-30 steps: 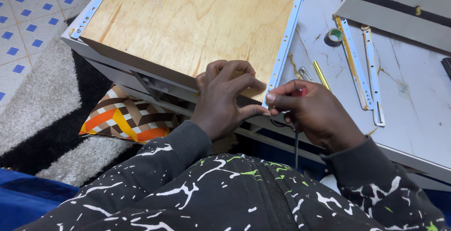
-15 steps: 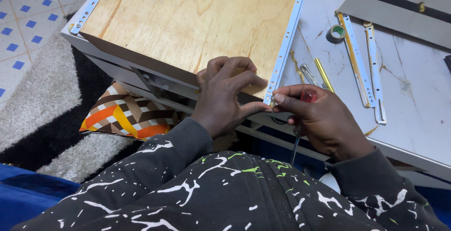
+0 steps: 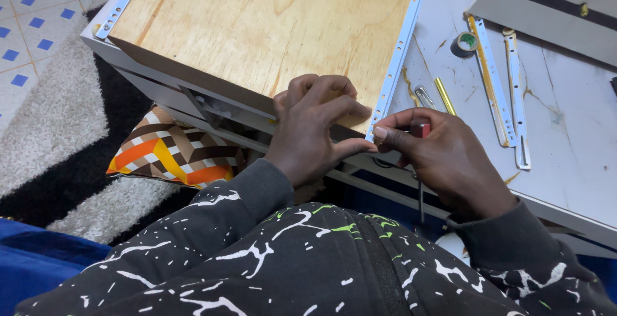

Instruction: The person attaches metal drawer slides to a wooden drawer panel using a screwdriver. They position the slides, insert screws, and tighten them to secure the hardware to the drawer.

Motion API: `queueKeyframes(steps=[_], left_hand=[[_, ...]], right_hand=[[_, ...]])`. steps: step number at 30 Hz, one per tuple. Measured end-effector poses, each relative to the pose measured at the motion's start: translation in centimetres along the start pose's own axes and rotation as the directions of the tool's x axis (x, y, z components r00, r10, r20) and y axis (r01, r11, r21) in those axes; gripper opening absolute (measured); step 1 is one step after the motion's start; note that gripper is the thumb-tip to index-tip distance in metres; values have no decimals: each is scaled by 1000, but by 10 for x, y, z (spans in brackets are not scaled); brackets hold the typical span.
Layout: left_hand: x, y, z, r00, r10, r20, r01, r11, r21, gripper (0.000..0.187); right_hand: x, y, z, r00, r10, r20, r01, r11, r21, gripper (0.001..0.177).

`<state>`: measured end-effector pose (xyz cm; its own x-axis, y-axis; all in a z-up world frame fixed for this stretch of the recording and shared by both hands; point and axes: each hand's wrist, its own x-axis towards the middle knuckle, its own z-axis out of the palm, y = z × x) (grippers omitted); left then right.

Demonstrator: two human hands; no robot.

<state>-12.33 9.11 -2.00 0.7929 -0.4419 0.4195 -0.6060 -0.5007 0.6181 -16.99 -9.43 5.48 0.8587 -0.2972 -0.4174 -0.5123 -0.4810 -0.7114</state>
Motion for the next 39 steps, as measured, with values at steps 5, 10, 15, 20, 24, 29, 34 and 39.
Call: queueKeyframes(steps=[5, 10, 15, 20, 24, 29, 34, 39], left_hand=[[1, 0, -1, 1000, 0, -1, 0, 1000, -17, 50], [1, -1, -1, 1000, -4, 11, 4, 1000, -28, 48], [0, 0, -1, 1000, 4, -3, -4, 1000, -27, 47], [0, 1, -2, 1000, 6, 3, -6, 999, -49, 47], [1, 1, -4, 1000, -8, 11, 8, 999, -52, 46], [2, 3, -6, 999, 14, -31, -17, 995, -95, 45], [3, 5, -5, 1000, 0, -31, -5, 989, -149, 21], [6, 7, -3, 1000, -5, 21, 8, 989, -145, 11]], right_hand=[[-1, -7, 0, 998, -52, 20, 53, 997, -58, 25], [-3, -10, 3, 999, -52, 11, 53, 996, -76, 22], [-3, -14, 4, 1000, -11, 19, 13, 996, -85, 20], [-1, -17, 3, 999, 4, 34, -1, 996, -88, 19], [3, -14, 2, 999, 8, 40, -3, 993, -117, 22], [8, -5, 0, 992, -33, 126, 21, 996, 91, 17], [16, 1, -9, 972, 65, 226, -116, 968, 222, 17], [21, 5, -14, 962, 107, 251, -179, 943, 282, 15]])
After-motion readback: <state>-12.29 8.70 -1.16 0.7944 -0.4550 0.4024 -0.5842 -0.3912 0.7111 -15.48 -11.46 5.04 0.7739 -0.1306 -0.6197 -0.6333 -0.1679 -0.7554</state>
